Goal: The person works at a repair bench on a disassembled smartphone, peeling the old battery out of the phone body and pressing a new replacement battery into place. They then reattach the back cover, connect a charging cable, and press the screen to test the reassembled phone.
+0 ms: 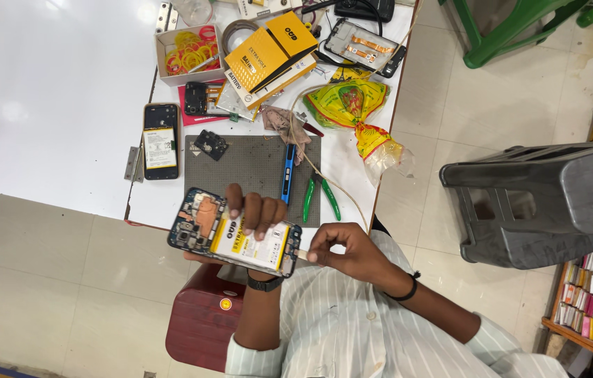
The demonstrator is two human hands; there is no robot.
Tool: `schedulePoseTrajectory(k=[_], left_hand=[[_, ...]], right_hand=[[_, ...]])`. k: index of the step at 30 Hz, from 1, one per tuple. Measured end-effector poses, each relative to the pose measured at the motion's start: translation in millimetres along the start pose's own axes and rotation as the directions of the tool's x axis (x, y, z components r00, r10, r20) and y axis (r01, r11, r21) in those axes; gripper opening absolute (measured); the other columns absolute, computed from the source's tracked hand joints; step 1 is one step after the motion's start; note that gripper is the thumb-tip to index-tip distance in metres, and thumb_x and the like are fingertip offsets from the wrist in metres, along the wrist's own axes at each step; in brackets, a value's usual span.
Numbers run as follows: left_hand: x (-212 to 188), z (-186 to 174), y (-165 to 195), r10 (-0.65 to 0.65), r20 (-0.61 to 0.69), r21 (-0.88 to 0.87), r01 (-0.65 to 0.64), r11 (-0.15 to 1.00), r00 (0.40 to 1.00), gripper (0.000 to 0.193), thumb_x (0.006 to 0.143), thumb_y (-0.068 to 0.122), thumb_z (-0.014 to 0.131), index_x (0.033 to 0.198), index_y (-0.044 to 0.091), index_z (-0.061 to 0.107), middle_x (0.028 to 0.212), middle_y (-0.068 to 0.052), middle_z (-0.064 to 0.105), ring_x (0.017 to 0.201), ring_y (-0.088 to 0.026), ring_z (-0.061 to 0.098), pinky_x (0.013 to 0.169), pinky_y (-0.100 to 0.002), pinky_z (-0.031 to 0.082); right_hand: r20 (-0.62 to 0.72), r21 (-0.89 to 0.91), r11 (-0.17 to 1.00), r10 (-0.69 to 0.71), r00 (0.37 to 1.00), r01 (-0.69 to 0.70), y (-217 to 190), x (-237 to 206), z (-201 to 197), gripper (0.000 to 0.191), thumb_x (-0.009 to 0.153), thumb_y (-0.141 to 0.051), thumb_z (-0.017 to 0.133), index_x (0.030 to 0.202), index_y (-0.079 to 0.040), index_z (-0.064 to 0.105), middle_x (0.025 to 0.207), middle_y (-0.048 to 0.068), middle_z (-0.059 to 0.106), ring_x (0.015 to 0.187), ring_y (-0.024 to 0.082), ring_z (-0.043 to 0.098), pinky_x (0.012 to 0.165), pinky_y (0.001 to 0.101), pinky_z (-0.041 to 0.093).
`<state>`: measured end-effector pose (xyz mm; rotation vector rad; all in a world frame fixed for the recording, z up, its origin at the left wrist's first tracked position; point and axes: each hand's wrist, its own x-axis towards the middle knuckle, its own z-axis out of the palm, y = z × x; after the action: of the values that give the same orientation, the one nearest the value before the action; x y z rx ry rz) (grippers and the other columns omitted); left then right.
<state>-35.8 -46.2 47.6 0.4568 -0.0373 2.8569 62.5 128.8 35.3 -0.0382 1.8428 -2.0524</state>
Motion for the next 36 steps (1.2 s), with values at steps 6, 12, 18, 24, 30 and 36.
schedulePoseTrajectory(k=[6,12,18,24,30,36], left_hand=[[3.8,-5.4,-27.5,-0.017,-0.011,-0.072,0.016,0.997,1.0,0.02,0.111,0.016,0.046,0.092,0.016,0.048,0.062,0.006,0.046,0.053,-0.005,0.042,0.062,-0.025,0.031],[3.0,-20.2,-51.2,-0.077,0.027,-0.002,0.078,0.997,0.997,0.024,0.112,0.032,0.054,0.094,0.017,0.053,0.061,0.007,0.047,0.051,-0.006,0.047,0.061,-0.026,0.037],[-2.6,-15.8,-72.0,-0.054,0.057,0.146,0.045,0.988,0.997,0.098,0.063,0.096,0.062,0.114,0.011,0.059,0.089,0.002,0.056,0.077,-0.012,0.053,0.08,-0.031,0.042],[-6.3,-12.5,-77.1,-0.078,-0.288,0.244,0.152,0.958,0.955,0.108,0.081,0.087,0.048,0.152,0.007,0.04,0.147,-0.016,0.053,0.12,-0.028,0.058,0.105,-0.045,0.048],[-2.4,-15.9,-72.1,-0.106,-0.412,0.436,0.298,0.849,0.905,0.083,0.099,0.064,0.048,0.155,0.005,0.038,0.149,-0.02,0.056,0.121,-0.035,0.063,0.099,-0.045,0.054],[5.3,-5.1,-69.2,0.023,-0.524,0.483,0.275,0.831,0.852,0.045,0.103,0.03,0.061,0.133,-0.002,0.052,0.121,-0.025,0.07,0.096,-0.034,0.074,0.079,-0.042,0.063]], right_hand=[[0.025,0.158,0.981,0.111,0.993,-0.114,-5.6,-3.6,-23.8,0.016,0.089,-0.012,0.079,0.096,-0.005,0.067,0.083,-0.002,0.07,0.077,0.006,0.064,0.075,0.0233,0.051],[-0.002,0.278,0.939,0.21,0.978,-0.201,5.6,-14.7,-27.2,0.017,0.093,-0.016,0.077,0.095,-0.004,0.065,0.085,-0.002,0.069,0.08,0.004,0.063,0.073,0.0227,0.049],[-0.078,0.302,0.937,0.209,0.975,-0.177,21.2,-17.2,-33.6,0.016,0.092,-0.014,0.076,0.101,-0.003,0.068,0.086,-0.003,0.068,0.075,0.002,0.058,0.066,0.0211,0.044],[-0.24,0.27,0.949,0.23,0.943,-0.163,22.4,-22.5,-56.9,0.02,0.089,-0.012,0.075,0.106,-0.002,0.069,0.087,-0.001,0.07,0.074,0.004,0.057,0.064,0.0216,0.043],[-0.285,0.146,0.988,0.093,0.954,-0.053,14.0,-25.4,-75.8,0.021,0.091,-0.009,0.074,0.107,0.001,0.066,0.096,0.002,0.072,0.087,0.006,0.063,0.077,0.0246,0.051],[-0.214,0.153,0.988,0.065,0.975,-0.032,2.8,-22.4,-71.7,0.019,0.094,-0.009,0.071,0.109,0.001,0.064,0.1,0.001,0.068,0.095,0.007,0.062,0.086,0.0267,0.051]])
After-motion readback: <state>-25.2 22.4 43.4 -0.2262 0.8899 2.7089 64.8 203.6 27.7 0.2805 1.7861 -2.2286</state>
